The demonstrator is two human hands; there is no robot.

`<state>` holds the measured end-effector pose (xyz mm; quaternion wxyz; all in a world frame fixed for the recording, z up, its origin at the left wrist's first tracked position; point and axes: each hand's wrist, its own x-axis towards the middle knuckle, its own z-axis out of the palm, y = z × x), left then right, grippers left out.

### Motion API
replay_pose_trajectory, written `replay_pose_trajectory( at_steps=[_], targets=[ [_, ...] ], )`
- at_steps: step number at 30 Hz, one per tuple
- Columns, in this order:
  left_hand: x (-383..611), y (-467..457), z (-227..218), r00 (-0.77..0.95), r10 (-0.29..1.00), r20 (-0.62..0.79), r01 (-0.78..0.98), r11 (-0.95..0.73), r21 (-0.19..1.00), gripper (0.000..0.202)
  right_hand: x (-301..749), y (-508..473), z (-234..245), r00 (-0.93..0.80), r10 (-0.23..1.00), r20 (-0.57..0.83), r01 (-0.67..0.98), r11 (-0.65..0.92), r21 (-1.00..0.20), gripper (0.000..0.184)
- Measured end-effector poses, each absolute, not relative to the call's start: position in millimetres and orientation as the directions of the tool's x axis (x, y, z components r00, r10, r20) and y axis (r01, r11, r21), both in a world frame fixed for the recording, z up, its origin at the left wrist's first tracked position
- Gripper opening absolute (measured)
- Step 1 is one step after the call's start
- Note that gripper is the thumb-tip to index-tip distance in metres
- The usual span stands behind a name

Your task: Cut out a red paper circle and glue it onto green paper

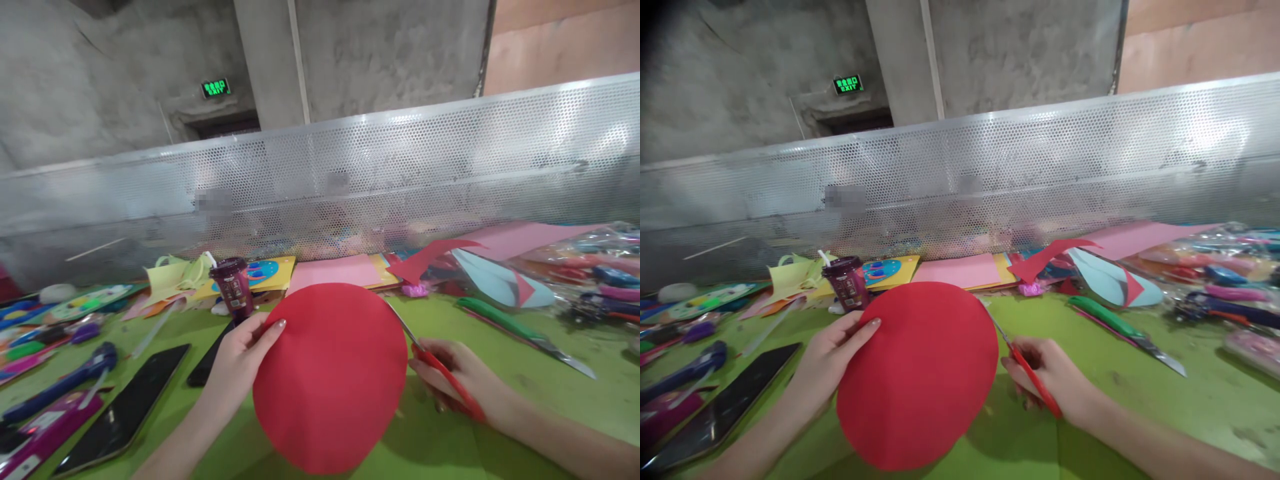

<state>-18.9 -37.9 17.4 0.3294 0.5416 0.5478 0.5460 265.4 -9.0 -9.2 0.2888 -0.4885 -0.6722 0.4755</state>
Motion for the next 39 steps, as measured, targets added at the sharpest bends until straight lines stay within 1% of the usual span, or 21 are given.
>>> replay_pose_trajectory(
  at_steps=[5, 11, 14, 18, 22, 26, 33, 39],
  targets=[
    [-19, -38, 19, -0.199, 0.954, 0.223, 0.24, -0.173, 0.955, 0.027, 264, -10, -8, -0.359, 0.929, -0.093, 0.428, 0.075, -0.901, 0.024],
    [-18, -38, 20, -0.198, 0.956, 0.218, 0.226, -0.172, 0.959, 0.03, 262, -13, -5, -0.334, 0.936, -0.108, 0.403, 0.039, -0.915, 0.026],
    [-17, -39, 21, -0.177, 0.964, 0.196, 0.204, -0.159, 0.966, 0.034, 261, -16, 3, -0.339, 0.937, -0.085, 0.351, 0.042, -0.936, 0.027],
    [-16, -39, 21, -0.161, 0.97, 0.18, 0.212, -0.144, 0.967, 0.034, 261, -16, 8, -0.342, 0.939, -0.04, 0.271, 0.057, -0.961, 0.028],
    [-16, -39, 19, -0.143, 0.974, 0.176, 0.197, -0.146, 0.969, 0.033, 260, -15, 8, -0.348, 0.937, -0.04, 0.283, 0.064, -0.957, 0.025],
    [-16, -40, 20, -0.133, 0.98, 0.15, 0.205, -0.121, 0.971, 0.035, 261, -17, 10, -0.382, 0.922, -0.069, 0.308, 0.057, -0.95, 0.019],
    [-17, -39, 19, -0.146, 0.972, 0.182, 0.295, -0.133, 0.946, 0.031, 264, -16, 9, -0.429, 0.902, -0.056, 0.276, 0.072, -0.959, 0.016],
    [-16, -40, 21, -0.14, 0.973, 0.186, 0.288, -0.14, 0.947, 0.033, 264, -16, 7, -0.432, 0.899, -0.073, 0.288, 0.06, -0.956, 0.013]
  ],
)
